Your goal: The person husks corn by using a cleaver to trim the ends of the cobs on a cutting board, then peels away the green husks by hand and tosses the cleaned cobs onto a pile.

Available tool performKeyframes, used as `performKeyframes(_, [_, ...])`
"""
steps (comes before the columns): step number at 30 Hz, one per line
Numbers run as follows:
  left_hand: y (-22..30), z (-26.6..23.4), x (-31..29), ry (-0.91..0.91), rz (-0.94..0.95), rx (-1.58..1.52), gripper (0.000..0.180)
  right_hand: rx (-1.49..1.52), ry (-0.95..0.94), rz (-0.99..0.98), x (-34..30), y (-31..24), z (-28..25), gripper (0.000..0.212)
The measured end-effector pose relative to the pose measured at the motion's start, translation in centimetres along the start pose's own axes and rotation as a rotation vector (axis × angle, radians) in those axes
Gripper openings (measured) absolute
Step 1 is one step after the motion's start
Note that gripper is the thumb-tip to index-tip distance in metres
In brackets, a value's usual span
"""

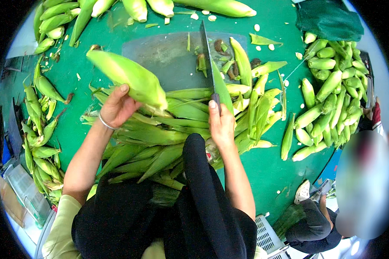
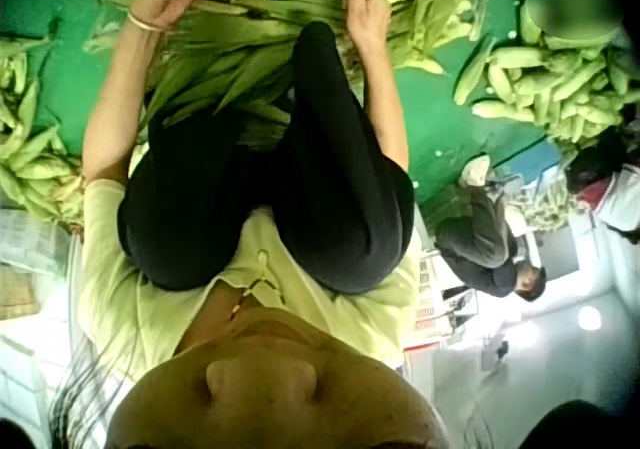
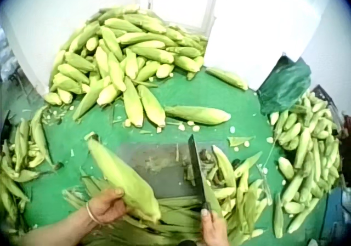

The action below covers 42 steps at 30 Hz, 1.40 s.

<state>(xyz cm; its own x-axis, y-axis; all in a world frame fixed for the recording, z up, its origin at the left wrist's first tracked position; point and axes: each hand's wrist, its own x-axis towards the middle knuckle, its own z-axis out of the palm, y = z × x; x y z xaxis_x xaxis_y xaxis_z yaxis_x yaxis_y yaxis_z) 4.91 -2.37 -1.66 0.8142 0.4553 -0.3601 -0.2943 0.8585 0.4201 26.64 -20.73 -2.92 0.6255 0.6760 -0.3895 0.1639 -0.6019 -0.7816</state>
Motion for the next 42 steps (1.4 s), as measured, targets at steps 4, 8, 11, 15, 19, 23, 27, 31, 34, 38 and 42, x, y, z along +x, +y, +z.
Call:
performKeyframes(4, [-0.7, -0.5, 2.1, 0.236, 0.225, 0.19, 0.042, 0.01, -0.047, -0.067, -2.1, -1.7, 0.5, 0.044])
performKeyframes(8, [-0.4, -3.4, 3.3, 0.424, 0.32, 0.047, 0.041, -0.065, -0.177, -0.073, -2.0, -2.7, 2.1, 0.042])
performKeyframes(11, [2.4, -4.6, 1.6, 0.564, 0.37, 0.219, 0.036, -0.203, -0.214, -0.131, -1.4, -1.3, 3.0, 0.045])
performKeyframes(15, [7.0, -7.0, -2.3, 0.381, 0.413, 0.414, 0.024, -0.242, -0.224, -0.046, -1.4, -1.2, 3.2, 0.053])
performKeyframes(19, [6.5, -7.5, -5.2, 0.59, 0.175, 1.175, 0.027, -0.086, -0.231, 0.068, -1.7, -1.3, 3.1, 0.057])
performKeyframes(23, [4.3, -7.0, -6.3, 0.691, 0.166, 1.173, 0.035, -0.098, -0.192, -0.048, -1.1, -2.7, 2.8, 0.053])
performKeyframes(27, [4.6, -6.7, -6.5, 0.715, 0.198, 1.215, 0.035, 0.15, -0.114, -0.331, -1.3, -6.9, 1.4, 0.043])
performKeyframes(31, [5.2, -7.0, -5.6, 0.685, 0.165, 1.216, 0.034, -0.081, -0.137, -0.245, 1.9, -4.6, 4.7, 0.044])
performKeyframes(34, [5.3, -6.5, -5.4, 0.719, 0.105, 1.168, 0.034, -0.085, -0.236, -0.07, 2.7, -1.4, 6.3, 0.055])
performKeyframes(38, [4.5, -7.8, -6.1, 0.702, 0.116, 0.981, 0.033, -0.136, -0.146, -0.145, 3.1, -1.5, 6.5, 0.057])
performKeyframes(42, [4.9, -4.7, -6.8, 0.643, 0.371, 1.066, 0.034, -0.4, -0.065, -0.032, 2.4, -2.5, 3.4, 0.041])
